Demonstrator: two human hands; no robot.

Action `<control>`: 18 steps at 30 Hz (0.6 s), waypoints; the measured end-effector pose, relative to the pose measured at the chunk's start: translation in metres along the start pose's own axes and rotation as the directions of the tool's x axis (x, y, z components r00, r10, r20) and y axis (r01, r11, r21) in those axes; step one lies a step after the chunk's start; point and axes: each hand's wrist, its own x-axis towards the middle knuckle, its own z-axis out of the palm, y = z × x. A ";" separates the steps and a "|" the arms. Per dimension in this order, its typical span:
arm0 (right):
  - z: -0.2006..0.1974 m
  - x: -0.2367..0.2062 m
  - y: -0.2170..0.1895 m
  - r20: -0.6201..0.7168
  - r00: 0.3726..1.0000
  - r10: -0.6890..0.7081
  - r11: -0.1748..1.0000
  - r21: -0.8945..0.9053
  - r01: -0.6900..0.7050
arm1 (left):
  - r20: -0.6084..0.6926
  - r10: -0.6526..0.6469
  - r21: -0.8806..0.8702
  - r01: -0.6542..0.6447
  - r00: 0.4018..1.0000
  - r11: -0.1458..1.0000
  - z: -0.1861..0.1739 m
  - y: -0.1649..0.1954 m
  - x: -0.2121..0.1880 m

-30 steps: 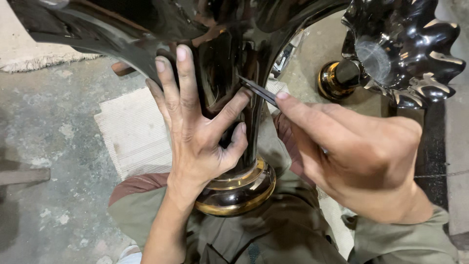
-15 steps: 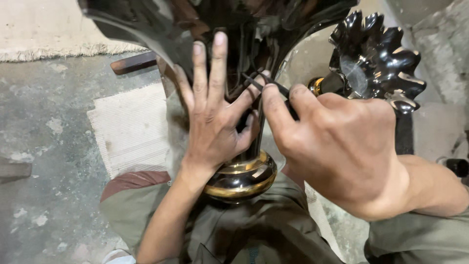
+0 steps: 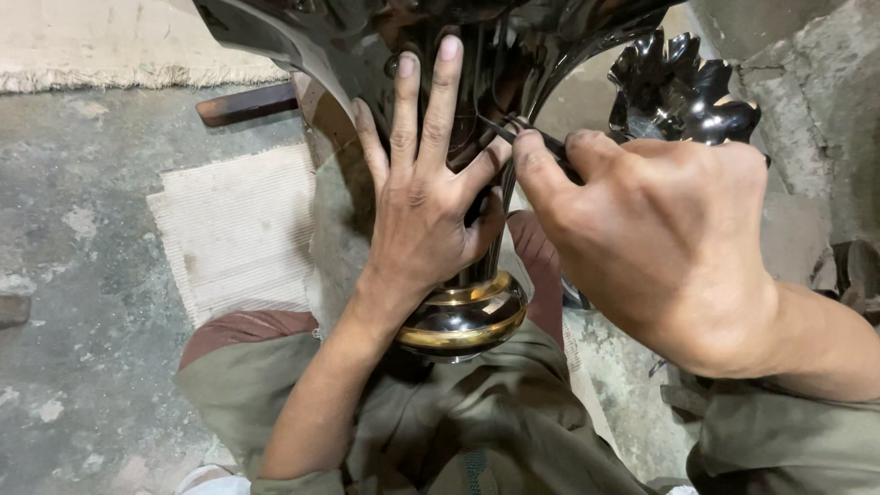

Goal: The person uses a small metal scraper to remove residue from the surface of a dark, glossy vase. They hold the vase with one hand and scrape with the other, rotating the vase to access different areas.

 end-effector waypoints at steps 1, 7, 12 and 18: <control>0.000 0.000 0.000 0.021 1.000 -0.004 1.000 0.003 0.004 | 0.007 -0.008 -0.011 0.008 1.000 1.000 0.000 0.000 0.000; 0.004 -0.003 0.005 0.018 1.000 -0.012 0.998 0.065 0.011 | 0.016 -0.011 -0.021 0.011 1.000 1.000 -0.003 0.000 0.001; 0.008 -0.006 0.020 0.017 0.996 0.093 0.947 0.308 -0.093 | 0.071 -0.022 -0.005 0.023 0.997 1.000 -0.005 0.000 0.004; 0.033 -0.011 0.030 0.033 0.965 0.260 0.756 0.615 -0.225 | 0.146 -0.034 0.030 0.030 0.989 0.999 0.002 -0.006 0.009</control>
